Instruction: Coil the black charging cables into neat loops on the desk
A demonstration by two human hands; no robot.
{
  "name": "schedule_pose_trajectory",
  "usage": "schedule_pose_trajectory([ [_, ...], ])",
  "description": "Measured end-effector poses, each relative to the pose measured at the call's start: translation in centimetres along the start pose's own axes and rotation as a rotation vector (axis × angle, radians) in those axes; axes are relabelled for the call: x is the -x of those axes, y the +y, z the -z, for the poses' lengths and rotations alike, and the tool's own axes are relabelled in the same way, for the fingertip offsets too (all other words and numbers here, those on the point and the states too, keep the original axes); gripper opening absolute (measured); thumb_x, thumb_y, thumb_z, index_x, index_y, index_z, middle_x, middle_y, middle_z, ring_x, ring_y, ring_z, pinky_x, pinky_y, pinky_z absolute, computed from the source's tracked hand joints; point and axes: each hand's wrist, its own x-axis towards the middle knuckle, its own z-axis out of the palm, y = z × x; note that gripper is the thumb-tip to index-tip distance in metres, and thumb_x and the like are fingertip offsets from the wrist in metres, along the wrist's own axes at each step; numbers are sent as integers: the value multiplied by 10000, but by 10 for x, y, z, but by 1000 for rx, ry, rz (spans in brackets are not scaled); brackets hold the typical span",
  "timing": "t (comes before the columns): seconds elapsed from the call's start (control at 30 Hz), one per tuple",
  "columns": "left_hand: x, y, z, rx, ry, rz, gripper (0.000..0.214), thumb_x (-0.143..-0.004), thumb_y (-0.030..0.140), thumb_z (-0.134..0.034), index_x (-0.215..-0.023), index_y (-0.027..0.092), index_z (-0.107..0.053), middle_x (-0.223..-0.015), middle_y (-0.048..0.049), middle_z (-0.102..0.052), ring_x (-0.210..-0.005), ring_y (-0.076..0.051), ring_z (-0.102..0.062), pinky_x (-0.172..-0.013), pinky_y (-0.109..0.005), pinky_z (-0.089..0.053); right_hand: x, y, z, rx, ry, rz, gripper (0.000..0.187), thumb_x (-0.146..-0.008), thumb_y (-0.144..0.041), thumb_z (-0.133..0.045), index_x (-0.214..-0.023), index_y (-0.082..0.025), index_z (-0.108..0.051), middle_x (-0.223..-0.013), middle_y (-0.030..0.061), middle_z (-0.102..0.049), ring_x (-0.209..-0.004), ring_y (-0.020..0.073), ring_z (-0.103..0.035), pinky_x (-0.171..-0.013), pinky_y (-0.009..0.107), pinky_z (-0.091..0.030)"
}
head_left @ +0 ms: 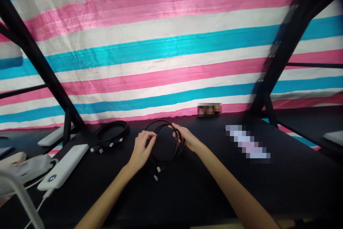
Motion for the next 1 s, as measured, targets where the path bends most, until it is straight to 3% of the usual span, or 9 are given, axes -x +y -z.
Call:
schedule_pose_trajectory([
  [0.07,-11,-25,0,-42,153,81,327,-846,404,-490,-1104,215,-555,-1056,-87,-559,-991,-243,-507,-921,-439,-354,0,1,1,51,14,44,336,-819,-454,-563,-700,-144,-608,-405,-65,-445,-309,63,-397,-332,175,-364],
  [0.1,-16,-36,-1,-28,144,124,409,-810,412,-537,-1163,205,-531,-1085,-101,-544,-1005,-253,-501,-911,-442,-363,0,2,2,79,25,67,334,-804,-449,-585,-659,-148,-589,-382,-80,-400,-294,57,-364,-319,171,-341],
  [0.23,-24,-58,-4,131,-58,174,416,-743,403,-611,-1082,163,-587,-757,-25,-578,-659,-171,-540,-644,-312,-449,1,3,5,197,61,136,337,-805,-478,-568,-759,-147,-614,-398,-98,-380,-284,44,-315,-286,158,-257],
  [0.33,-21,-57,0,284,-140,190,375,-794,435,-550,-1052,169,-606,-499,68,-431,-426,-103,-403,-425,-209,-319,2,3,6,270,63,166,374,-826,-502,-524,-817,-144,-632,-416,-89,-405,-292,43,-309,-294,157,-267],
  [0.43,-19,-53,13,553,-147,269,354,-812,471,-542,-906,145,-645,-401,97,-324,-342,-58,-293,-365,-169,-188,1,2,10,304,97,193,370,-846,-481,-498,-900,-144,-643,-440,-72,-454,-288,49,-339,-284,156,-277],
  [0.57,-22,-54,40,1039,12,411,333,-788,463,-609,-781,133,-650,-301,120,-250,-281,-30,-185,-330,-150,-151,-2,-3,22,248,227,234,393,-863,-471,-458,-1036,-149,-602,-530,-31,-518,-436,117,-565,-336,179,-431],
  [0.7,-25,-62,63,1508,189,480,483,-941,409,-367,-682,122,-657,-249,81,-258,-262,-49,-205,-322,-158,-221,-4,-10,37,134,438,362,445,-864,-528,-418,-1087,-167,-554,-691,9,-562,-724,154,-654,-446,180,-519],
  [0.8,-27,-71,72,1656,292,460,572,-983,354,-234,-666,131,-654,-236,59,-279,-262,-60,-245,-321,-169,-232,-5,-16,47,54,612,583,471,-824,-579,-458,-992,-160,-592,-762,23,-586,-724,154,-648,-463,212,-550],
  [1.0,-23,-83,91,1737,469,314,529,-981,377,-239,-689,158,-623,-240,69,-249,-275,-60,-244,-331,-155,-268,4,-33,56,-17,870,905,407,-815,-537,-501,-740,-141,-558,-916,48,-614,-614,99,-638,-457,207,-560],
])
